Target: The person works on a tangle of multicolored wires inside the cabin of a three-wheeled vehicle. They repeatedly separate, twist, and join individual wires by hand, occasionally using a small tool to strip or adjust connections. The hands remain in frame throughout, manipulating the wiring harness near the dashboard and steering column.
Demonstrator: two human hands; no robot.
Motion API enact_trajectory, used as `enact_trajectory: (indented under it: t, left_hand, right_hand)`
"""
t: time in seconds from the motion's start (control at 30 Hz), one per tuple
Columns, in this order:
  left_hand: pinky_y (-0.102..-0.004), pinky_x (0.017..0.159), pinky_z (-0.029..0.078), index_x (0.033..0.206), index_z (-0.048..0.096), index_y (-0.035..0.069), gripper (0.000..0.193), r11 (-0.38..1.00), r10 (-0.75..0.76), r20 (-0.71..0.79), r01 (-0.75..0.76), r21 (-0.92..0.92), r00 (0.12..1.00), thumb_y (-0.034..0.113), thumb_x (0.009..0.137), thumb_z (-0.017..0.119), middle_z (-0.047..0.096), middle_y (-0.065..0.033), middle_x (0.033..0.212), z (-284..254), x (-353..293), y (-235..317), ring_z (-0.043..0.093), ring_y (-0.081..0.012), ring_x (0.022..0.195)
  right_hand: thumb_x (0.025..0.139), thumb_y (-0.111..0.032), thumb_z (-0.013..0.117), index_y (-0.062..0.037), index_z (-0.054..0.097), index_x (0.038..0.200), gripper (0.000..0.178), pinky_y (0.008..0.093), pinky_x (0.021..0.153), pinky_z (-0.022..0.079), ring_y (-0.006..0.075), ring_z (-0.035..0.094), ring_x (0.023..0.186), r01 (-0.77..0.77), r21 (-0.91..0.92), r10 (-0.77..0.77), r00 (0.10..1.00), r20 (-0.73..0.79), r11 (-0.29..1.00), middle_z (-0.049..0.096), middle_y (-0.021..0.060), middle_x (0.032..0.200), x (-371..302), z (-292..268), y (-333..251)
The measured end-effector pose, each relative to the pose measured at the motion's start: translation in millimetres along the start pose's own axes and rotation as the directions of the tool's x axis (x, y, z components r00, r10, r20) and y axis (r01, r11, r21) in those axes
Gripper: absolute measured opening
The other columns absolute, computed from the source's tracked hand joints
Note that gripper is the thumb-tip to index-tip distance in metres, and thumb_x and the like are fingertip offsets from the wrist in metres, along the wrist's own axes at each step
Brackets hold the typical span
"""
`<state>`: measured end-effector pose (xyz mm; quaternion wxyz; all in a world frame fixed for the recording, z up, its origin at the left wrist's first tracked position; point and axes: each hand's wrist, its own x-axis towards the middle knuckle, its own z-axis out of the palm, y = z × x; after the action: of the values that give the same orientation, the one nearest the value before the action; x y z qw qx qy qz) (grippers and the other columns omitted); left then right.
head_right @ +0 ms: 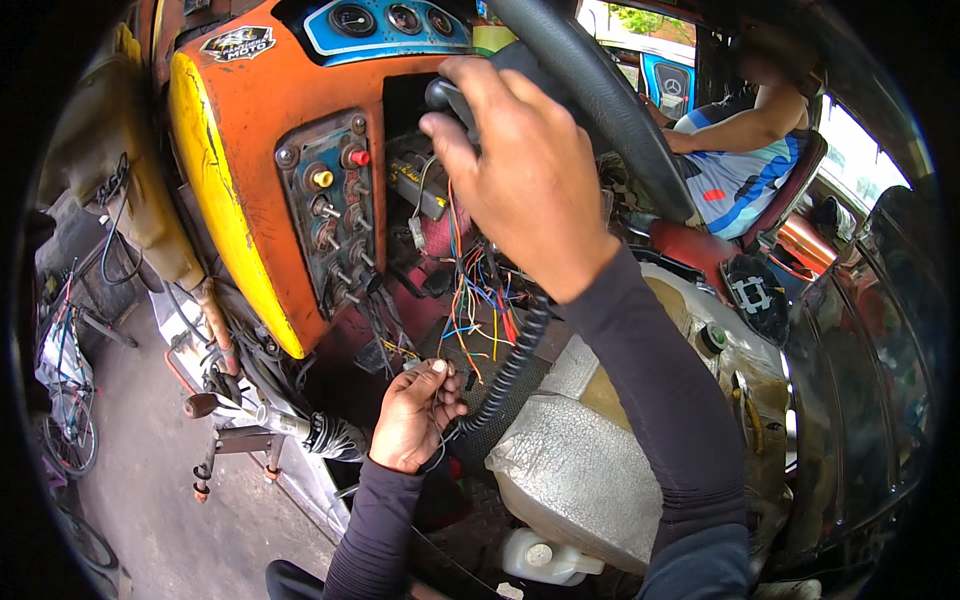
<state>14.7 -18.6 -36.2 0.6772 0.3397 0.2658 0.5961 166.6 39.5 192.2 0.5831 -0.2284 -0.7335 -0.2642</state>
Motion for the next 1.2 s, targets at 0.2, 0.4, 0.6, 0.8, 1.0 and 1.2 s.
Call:
enact_trajectory:
  t: [0.2, 0.4, 0.6, 0.8, 1.0, 1.2]
  left_hand:
    - [-0.0305, 0.075, 0.056, 0.102, 0.065, 0.003, 0.019, 1.000, 0.006, -0.003, -0.006, -0.022, 1.000, 0.020, 0.109, 0.058, 0.059, -0.0001, 0.091, -3.6, 0.4, 0.6, 0.056, -0.0092, 0.077]
    - [-0.0281, 0.073, 0.056, 0.100, 0.065, 0.006, 0.020, 1.000, 0.010, 0.000, -0.010, 0.002, 1.000, 0.022, 0.110, 0.058, 0.061, 0.0006, 0.090, -2.5, 1.5, -0.1, 0.057, -0.0085, 0.077]
    - [-0.0296, 0.074, 0.057, 0.101, 0.066, 0.004, 0.021, 1.000, 0.005, -0.018, -0.005, -0.008, 1.000, 0.021, 0.110, 0.058, 0.060, 0.0004, 0.090, -0.7, 1.0, 0.5, 0.057, -0.0086, 0.076]
    - [-0.0297, 0.074, 0.057, 0.098, 0.065, 0.005, 0.021, 1.000, 0.010, -0.003, -0.010, -0.015, 1.000, 0.021, 0.110, 0.059, 0.059, 0.0010, 0.088, -0.8, 0.7, 2.3, 0.055, -0.0080, 0.075]
    - [-0.0297, 0.074, 0.057, 0.097, 0.065, 0.005, 0.021, 1.000, 0.009, -0.015, -0.009, -0.014, 1.000, 0.022, 0.109, 0.059, 0.059, 0.0011, 0.088, -0.3, 0.2, 1.3, 0.055, -0.0080, 0.075]
    - [-0.0273, 0.073, 0.058, 0.099, 0.064, 0.006, 0.020, 1.000, 0.007, 0.005, -0.007, -0.003, 1.000, 0.023, 0.110, 0.059, 0.060, 0.0011, 0.089, -2.5, 1.6, 0.6, 0.057, -0.0076, 0.076]
  right_hand:
    - [0.088, -0.018, 0.082, -0.0026, 0.070, 0.111, 0.030, 0.0492, 0.076, 0.056, 0.0434, 0.070, 0.091, 0.039, -0.033, -0.040, 0.998, -0.046, 0.999, 0.073, 0.0193, 0.098, 4.9, 4.2, 1.5]
    - [0.094, -0.029, 0.081, -0.0022, 0.067, 0.117, 0.037, 0.0356, 0.065, 0.053, 0.0222, 0.066, 0.067, 0.029, -0.145, -0.033, 0.999, -0.025, 0.989, 0.068, 0.0140, 0.087, 6.7, 0.2, -4.0]
    - [0.084, -0.012, 0.084, 0.0039, 0.061, 0.110, 0.038, 0.0499, 0.076, 0.053, 0.0483, 0.068, 0.091, 0.143, -0.012, -0.143, 0.983, -0.119, 0.990, 0.070, 0.0250, 0.094, 9.6, 1.5, -13.5]
    - [0.084, -0.009, 0.082, 0.0034, 0.061, 0.108, 0.034, 0.0492, 0.074, 0.053, 0.0455, 0.068, 0.087, 0.052, -0.028, -0.053, 0.997, -0.052, 0.998, 0.069, 0.0226, 0.090, 6.1, -2.2, -13.9]
    - [0.087, -0.011, 0.082, 0.0025, 0.059, 0.109, 0.034, 0.0478, 0.072, 0.052, 0.0433, 0.068, 0.082, -0.006, 0.070, 0.009, 0.998, -0.056, 0.998, 0.068, 0.0203, 0.088, 7.5, 1.1, -9.0]
    - [0.105, -0.031, 0.064, -0.0010, 0.064, 0.127, 0.038, 0.0319, 0.066, 0.052, 0.0152, 0.065, 0.071, -0.297, 0.257, 0.268, 0.953, 0.143, 0.920, 0.068, 0.0040, 0.095, -8.1, -21.4, -15.6]
